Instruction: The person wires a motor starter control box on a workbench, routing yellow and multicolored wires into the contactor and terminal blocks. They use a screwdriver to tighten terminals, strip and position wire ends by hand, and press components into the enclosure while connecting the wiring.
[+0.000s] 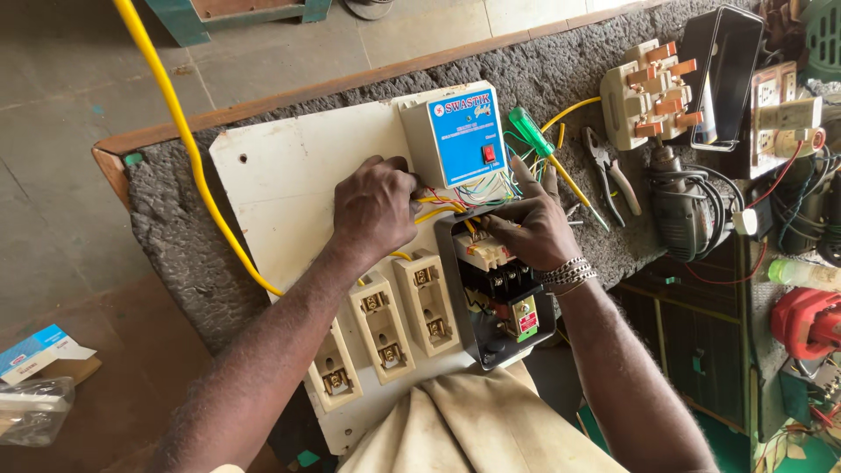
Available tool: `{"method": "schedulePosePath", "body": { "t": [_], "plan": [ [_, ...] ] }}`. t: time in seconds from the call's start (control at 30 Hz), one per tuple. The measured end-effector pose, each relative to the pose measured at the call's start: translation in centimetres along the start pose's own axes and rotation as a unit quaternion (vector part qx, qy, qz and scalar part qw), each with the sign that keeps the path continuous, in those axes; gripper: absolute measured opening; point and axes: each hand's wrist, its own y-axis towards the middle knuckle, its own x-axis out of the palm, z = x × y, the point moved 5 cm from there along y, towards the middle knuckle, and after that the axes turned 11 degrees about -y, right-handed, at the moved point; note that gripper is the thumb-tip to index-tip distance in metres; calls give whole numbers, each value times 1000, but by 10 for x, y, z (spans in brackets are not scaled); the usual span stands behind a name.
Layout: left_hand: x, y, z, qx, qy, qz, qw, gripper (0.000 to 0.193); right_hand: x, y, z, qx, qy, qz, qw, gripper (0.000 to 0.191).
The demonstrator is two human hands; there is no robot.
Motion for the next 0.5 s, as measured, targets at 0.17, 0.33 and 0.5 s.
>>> {"method": "schedulePosePath", "body": {
  "t": [0.17, 0.33, 0.5],
  "plan": [
    [3, -6, -1, 4, -42, 6, 999, 11, -4, -10, -10, 14, 35, 69, 997, 21],
    [8, -13, 3, 5, -66, 16, 998, 13, -11, -20, -20, -11, 47, 83, 995, 22],
    [9, -25, 9, 3, -51, 0, 999, 15, -10, -29, -15, 45, 30, 55, 997, 21]
  ]
}}
